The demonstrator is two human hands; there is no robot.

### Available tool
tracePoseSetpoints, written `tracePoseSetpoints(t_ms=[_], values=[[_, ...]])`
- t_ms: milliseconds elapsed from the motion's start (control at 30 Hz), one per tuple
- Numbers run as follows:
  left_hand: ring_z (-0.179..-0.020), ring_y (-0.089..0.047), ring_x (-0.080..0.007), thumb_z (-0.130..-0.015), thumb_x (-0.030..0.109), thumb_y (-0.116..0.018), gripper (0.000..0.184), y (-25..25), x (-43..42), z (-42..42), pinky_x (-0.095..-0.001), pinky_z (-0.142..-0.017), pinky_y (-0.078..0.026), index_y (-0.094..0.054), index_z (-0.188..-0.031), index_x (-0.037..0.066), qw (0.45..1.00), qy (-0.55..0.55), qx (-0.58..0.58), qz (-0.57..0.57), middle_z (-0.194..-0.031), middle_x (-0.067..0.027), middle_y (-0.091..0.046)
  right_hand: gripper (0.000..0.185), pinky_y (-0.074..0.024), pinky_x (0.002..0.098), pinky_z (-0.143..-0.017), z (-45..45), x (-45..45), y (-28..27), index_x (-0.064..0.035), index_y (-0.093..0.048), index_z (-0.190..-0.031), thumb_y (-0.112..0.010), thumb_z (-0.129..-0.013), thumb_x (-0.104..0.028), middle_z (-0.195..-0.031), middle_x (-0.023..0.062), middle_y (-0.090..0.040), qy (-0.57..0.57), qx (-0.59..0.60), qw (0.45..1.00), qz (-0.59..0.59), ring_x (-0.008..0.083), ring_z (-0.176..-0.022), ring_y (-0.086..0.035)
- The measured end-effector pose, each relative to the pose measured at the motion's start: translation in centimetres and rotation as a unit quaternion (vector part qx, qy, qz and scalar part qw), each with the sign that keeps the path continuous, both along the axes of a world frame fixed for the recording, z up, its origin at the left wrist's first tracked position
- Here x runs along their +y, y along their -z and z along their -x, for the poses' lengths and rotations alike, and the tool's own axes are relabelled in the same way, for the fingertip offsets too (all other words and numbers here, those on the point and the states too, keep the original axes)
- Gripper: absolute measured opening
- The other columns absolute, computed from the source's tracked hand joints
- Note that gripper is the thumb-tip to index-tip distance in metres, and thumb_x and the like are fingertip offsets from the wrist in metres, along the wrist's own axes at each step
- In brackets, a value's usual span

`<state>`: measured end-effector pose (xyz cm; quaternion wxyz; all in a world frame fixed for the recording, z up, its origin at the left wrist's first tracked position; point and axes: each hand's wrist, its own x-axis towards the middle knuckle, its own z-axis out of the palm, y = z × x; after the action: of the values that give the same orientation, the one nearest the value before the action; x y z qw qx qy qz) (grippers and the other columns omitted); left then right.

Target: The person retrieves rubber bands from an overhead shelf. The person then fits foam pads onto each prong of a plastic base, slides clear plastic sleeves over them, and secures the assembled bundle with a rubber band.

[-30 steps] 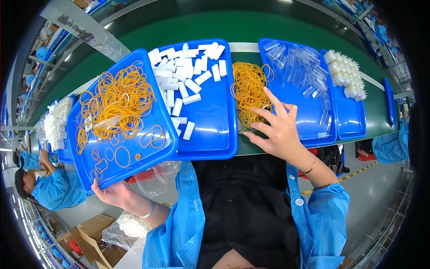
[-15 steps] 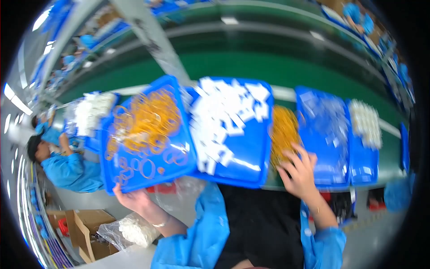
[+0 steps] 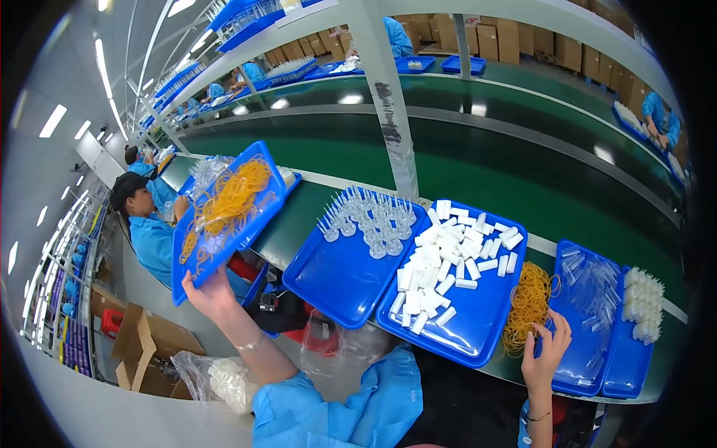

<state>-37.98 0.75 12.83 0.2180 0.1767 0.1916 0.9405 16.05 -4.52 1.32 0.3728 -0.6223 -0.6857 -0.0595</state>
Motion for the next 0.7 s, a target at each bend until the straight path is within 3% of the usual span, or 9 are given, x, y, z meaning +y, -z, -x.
tracePoseSetpoints(t_ms=[167,267,367,433,467,567,700], values=[[-0.120,-0.042,-0.0389,-0.084,0.021,-0.040,0.048,-4.8,4.9,8.3,-0.0597,-0.096,-0.036,-0.040,-0.123,-0.005,0.999,0.011,0.036,-0.014,-0.126,-0.0230,-0.045,0.017,-0.0302,0.0442,-0.092,0.0,0.4,0.2,-0.0037,-0.055,-0.091,-0.060,-0.074,-0.003,-0.120,0.0165,-0.049,0.010,0.000,1.000,0.002,0.0353,-0.114,-0.042],[-0.115,-0.044,-0.0439,-0.083,0.023,-0.039,0.045,-10.2,9.4,11.4,-0.0633,-0.095,-0.035,-0.043,-0.117,-0.005,0.998,-0.002,0.041,-0.040,-0.119,-0.0246,-0.049,0.015,-0.0303,0.0444,-0.092,0.1,0.6,0.3,-0.0039,-0.055,-0.089,-0.059,-0.075,-0.003,-0.119,0.0162,-0.049,0.025,-0.003,1.000,0.009,0.0355,-0.113,-0.042],[-0.114,-0.043,-0.0476,-0.083,0.025,-0.036,0.049,-15.2,15.1,16.7,-0.0635,-0.095,-0.035,-0.039,-0.116,-0.010,0.994,-0.059,0.092,-0.031,-0.124,-0.0291,-0.044,0.015,-0.0303,0.0447,-0.092,-0.1,0.8,0.7,-0.0033,-0.054,-0.089,-0.058,-0.075,-0.001,-0.119,0.0163,-0.049,0.039,-0.002,0.999,0.004,0.0360,-0.114,-0.042],[-0.109,-0.049,-0.0435,-0.082,0.024,-0.041,0.059,-18.7,17.9,16.8,-0.0592,-0.088,-0.044,-0.023,-0.128,-0.006,0.987,-0.141,0.074,-0.015,-0.125,-0.0254,-0.044,0.014,-0.0302,0.0450,-0.092,0.1,1.0,0.7,-0.0027,-0.054,-0.089,-0.057,-0.075,0.000,-0.119,0.0166,-0.049,0.052,-0.001,0.999,0.006,0.0364,-0.114,-0.042],[-0.108,-0.051,-0.0419,-0.081,0.024,-0.043,0.067,-21.1,18.8,14.4,-0.0576,-0.084,-0.048,-0.013,-0.135,-0.002,0.975,-0.220,-0.005,0.001,-0.127,-0.0233,-0.043,0.014,-0.0301,0.0451,-0.092,0.3,1.2,0.8,-0.0026,-0.054,-0.089,-0.057,-0.075,0.000,-0.119,0.0167,-0.049,0.058,-0.003,0.998,0.006,0.0365,-0.114,-0.042],[-0.109,-0.050,-0.0403,-0.080,0.024,-0.048,0.083,-24.6,22.4,15.6,-0.0548,-0.078,-0.051,0.006,-0.141,0.009,0.952,-0.293,-0.087,-0.015,-0.131,-0.0204,-0.041,0.013,-0.0296,0.0458,-0.093,0.7,1.4,0.9,-0.0019,-0.054,-0.089,-0.056,-0.076,0.001,-0.120,0.0174,-0.049,0.077,-0.006,0.997,0.017,0.0372,-0.114,-0.041],[-0.119,-0.042,-0.0393,-0.080,0.023,-0.055,0.086,-26.7,26.2,16.5,-0.0419,-0.099,-0.033,0.004,-0.142,0.012,0.919,-0.380,-0.074,0.076,-0.134,-0.0236,-0.039,0.012,-0.0285,0.0448,-0.096,1.4,1.9,0.8,-0.0005,-0.053,-0.089,-0.054,-0.077,0.002,-0.123,0.0169,-0.047,0.108,-0.004,0.993,0.041,0.0367,-0.118,-0.038]])
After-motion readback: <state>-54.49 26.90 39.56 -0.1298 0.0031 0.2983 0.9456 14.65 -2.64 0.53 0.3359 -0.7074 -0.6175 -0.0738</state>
